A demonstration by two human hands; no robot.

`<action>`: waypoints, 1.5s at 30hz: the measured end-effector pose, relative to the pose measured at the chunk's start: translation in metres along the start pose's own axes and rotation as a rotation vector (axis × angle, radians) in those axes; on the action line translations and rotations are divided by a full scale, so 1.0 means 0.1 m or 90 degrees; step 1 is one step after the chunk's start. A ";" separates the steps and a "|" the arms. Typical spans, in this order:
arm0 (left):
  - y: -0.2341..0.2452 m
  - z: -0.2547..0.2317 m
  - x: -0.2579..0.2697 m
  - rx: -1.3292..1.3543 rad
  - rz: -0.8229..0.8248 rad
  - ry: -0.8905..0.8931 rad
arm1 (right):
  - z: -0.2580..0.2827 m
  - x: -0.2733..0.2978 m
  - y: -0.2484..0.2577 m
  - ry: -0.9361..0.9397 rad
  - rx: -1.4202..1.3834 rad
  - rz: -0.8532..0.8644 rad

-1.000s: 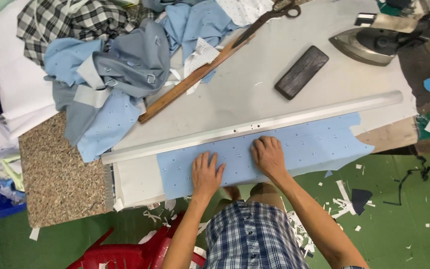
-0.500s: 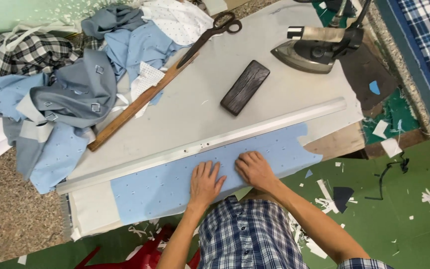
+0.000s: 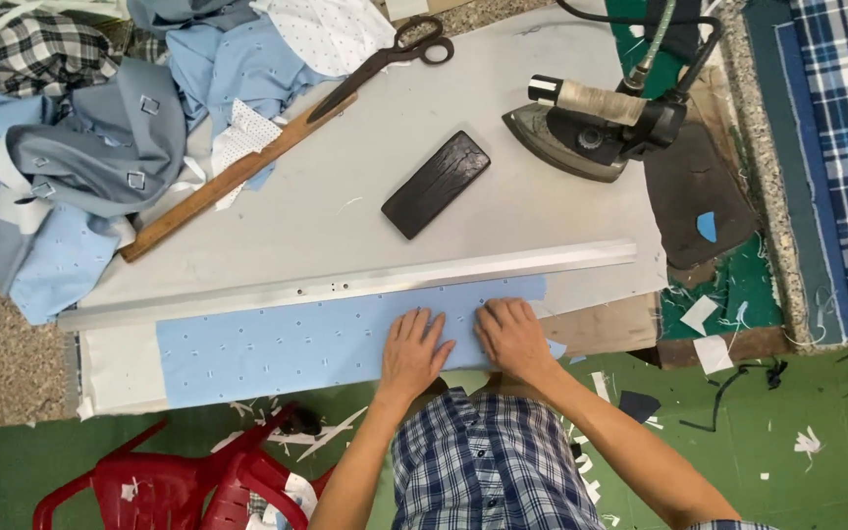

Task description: The person cuts a long strip of light blue patterned fabric using scissors, then uses a ruler and chalk to mark measurements. They fold the fabric and press it with an iron, repeating the process of measuring, marking, folding, and ironing to prepare the fabric piece.

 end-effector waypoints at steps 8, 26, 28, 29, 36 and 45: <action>0.00 0.11 0.06 0.004 -0.019 0.032 | 0.21 -0.19 -0.09 0.028 -0.016 -0.024; 0.51 1.35 0.49 0.010 -0.090 0.132 | 1.21 -1.12 -0.62 0.103 -0.044 0.034; 0.52 1.49 0.53 0.024 -0.093 0.130 | 1.31 -1.20 -0.66 0.118 -0.051 0.059; 0.53 1.59 0.55 0.018 -0.106 0.125 | 1.34 -1.24 -0.71 0.110 -0.046 0.057; 0.93 2.55 0.89 -0.046 -0.180 0.271 | 1.65 -1.43 -0.86 0.128 -0.035 0.060; 1.22 3.20 1.04 -0.097 -0.240 0.337 | 1.96 -1.78 -0.92 0.148 -0.031 0.047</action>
Point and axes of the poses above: each hand's wrist, its own x-axis away from the middle knuckle, its own y-axis out of the back of the hand, z = x × y, the point moved 1 cm from there along -x, towards the middle knuckle, and after that the axes turned 13 degrees about y, right-handed, at the moved point
